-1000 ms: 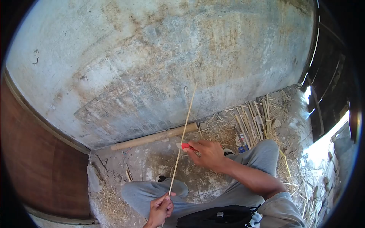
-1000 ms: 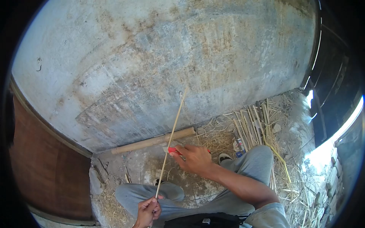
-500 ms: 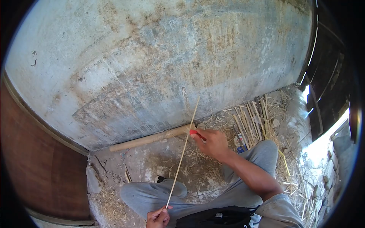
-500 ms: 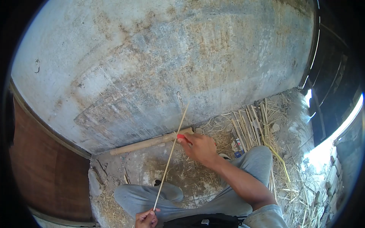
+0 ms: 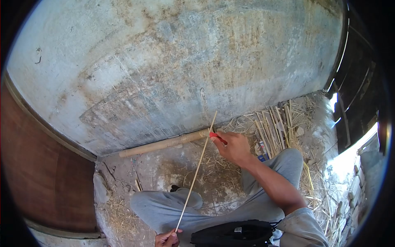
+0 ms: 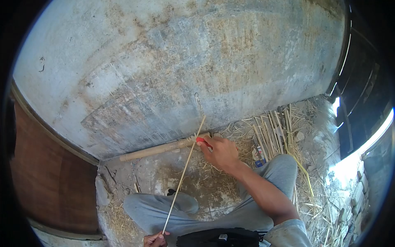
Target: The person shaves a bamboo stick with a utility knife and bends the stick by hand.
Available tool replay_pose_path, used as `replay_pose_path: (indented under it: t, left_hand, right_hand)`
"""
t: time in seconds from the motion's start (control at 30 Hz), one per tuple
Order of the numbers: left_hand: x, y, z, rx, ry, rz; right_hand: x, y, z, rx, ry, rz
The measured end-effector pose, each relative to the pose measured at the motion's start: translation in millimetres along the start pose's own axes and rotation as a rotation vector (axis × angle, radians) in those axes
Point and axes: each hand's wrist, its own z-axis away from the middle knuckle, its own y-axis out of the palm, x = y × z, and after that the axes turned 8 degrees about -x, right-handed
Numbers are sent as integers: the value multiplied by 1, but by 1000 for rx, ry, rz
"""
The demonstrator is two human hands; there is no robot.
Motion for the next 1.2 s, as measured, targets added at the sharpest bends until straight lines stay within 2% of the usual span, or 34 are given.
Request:
replay_pose_path:
  t: [0.03, 0.17, 0.23, 0.37, 0.47, 0.53, 0.67, 0.73, 0.77, 0.8, 0.87, 0.97, 1.03, 1.07, 1.1, 1.2]
  left_hand:
    - [-1, -2, 2, 2, -45, 9]
    - [-5, -4, 10, 7, -14, 28]
    - [-20, -4, 19, -44, -193, 3]
    - [-24, -11, 27, 15, -189, 30]
    - [-28, -18, 38, -8, -264, 69]
    - [-39, -21, 45, -37, -376, 120]
    - [-36, -31, 59, -115, -369, 47]
    - [-29, -32, 55, -81, -351, 90]
    - [-24, -31, 52, -40, -335, 134]
    - [-20, -30, 45, 50, -226, 159]
    - [-34, -17, 32, 79, -259, 124]
    - [-49, -2, 3, 111, -291, 112]
    - [-60, 8, -14, 117, -302, 132]
    - [-69, 17, -24, 149, -241, 37]
    - [-78, 25, -34, 184, -181, -57]
    - [-104, 45, -72, 231, -234, -74]
  right_hand:
    - [-2, 1, 0, -1, 11, -6]
    - [-10, 7, 3, 31, -2, 19]
    - [-10, 7, 1, 17, 44, 6]
    - [-27, 14, 6, 26, 32, 75]
    - [-40, 19, 8, 91, 76, 144]
    - [-53, 19, 4, 141, 261, 337]
    - [-80, 10, -6, 14, 380, 329]
    - [-58, 2, -7, 191, 458, 287]
    - [-50, 3, -5, 193, 453, 288]
    - [-43, 4, 0, 233, 405, 257]
    - [-31, 2, 5, 271, 358, 227]
    - [-15, -8, -4, 221, 337, 122]
    - [-8, -16, -12, 120, 439, 39]
    - [-11, -18, -16, 113, 441, 37]
    - [-18, -21, -21, 24, 439, 59]
    - [-36, -30, -31, -144, 456, 72]
